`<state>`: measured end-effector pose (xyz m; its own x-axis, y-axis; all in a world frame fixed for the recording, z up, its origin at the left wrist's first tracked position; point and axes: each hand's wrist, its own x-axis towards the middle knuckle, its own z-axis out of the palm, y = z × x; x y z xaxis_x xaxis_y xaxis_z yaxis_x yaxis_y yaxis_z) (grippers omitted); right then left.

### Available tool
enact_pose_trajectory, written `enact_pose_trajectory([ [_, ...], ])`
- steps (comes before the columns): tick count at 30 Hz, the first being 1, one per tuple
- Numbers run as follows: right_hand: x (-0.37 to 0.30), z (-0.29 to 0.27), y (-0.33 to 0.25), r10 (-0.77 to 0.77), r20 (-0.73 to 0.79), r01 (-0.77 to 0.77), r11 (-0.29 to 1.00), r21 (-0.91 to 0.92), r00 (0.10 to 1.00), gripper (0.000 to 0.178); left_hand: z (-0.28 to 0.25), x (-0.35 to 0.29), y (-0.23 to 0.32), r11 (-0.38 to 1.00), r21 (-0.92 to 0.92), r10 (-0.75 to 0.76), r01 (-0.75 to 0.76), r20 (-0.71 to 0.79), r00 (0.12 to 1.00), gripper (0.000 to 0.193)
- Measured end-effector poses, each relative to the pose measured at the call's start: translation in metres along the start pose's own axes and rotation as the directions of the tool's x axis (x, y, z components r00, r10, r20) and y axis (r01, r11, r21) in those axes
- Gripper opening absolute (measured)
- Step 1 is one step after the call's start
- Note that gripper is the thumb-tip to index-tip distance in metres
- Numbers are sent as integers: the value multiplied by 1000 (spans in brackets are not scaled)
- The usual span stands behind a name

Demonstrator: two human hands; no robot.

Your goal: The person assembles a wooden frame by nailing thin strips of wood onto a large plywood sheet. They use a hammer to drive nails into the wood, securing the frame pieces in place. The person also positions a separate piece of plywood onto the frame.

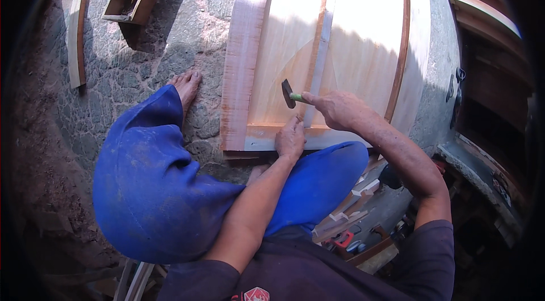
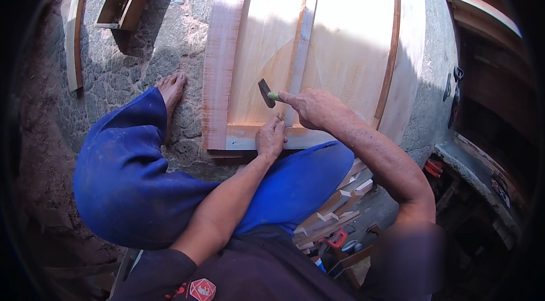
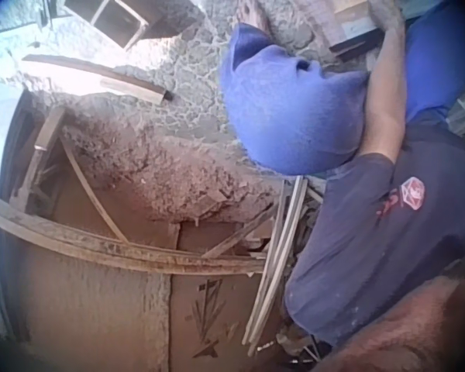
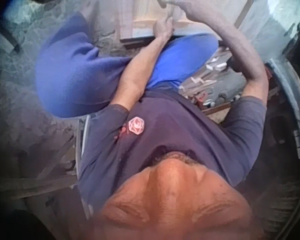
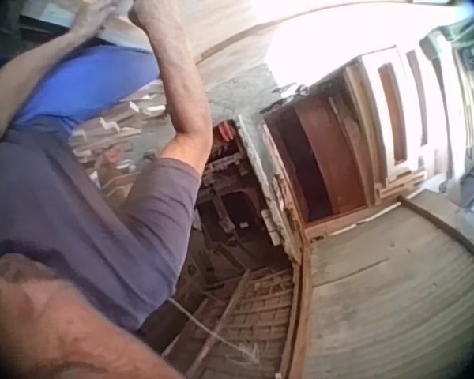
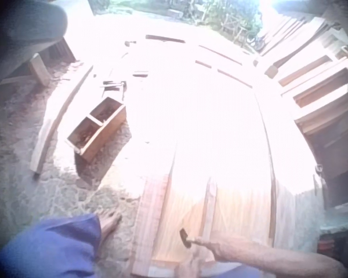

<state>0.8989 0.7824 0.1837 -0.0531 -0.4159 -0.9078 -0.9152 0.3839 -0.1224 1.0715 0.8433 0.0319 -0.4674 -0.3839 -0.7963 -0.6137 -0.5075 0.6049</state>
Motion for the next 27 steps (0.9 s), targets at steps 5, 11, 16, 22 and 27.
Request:
enact_pose_trajectory([
  [5, -2, 27, 20, -19, -48, 19, 1000, 0, 999, 60, 6, 0, -5, 949, 313, 63, -48, -37, 997, 46],
  [11, -5, 33, 22, -11, -132, 25, 994, 109, 991, 56, 2, 1, 2, 923, 382, 67, -55, -19, 998, 54],
  [16, -4, 37, 32, -19, -244, 70, 977, 200, 970, 51, -2, -1, 9, 904, 418, 88, -86, 15, 996, 51],
  [22, 1, 28, 27, -42, -29, 44, 996, 79, 999, 50, -4, -1, 14, 900, 429, 55, -75, 58, 997, 47],
  [27, 3, 23, 26, 22, -434, 121, 946, 300, 901, 50, 0, 0, 2, 907, 410, 106, -94, -5, 994, 44],
])
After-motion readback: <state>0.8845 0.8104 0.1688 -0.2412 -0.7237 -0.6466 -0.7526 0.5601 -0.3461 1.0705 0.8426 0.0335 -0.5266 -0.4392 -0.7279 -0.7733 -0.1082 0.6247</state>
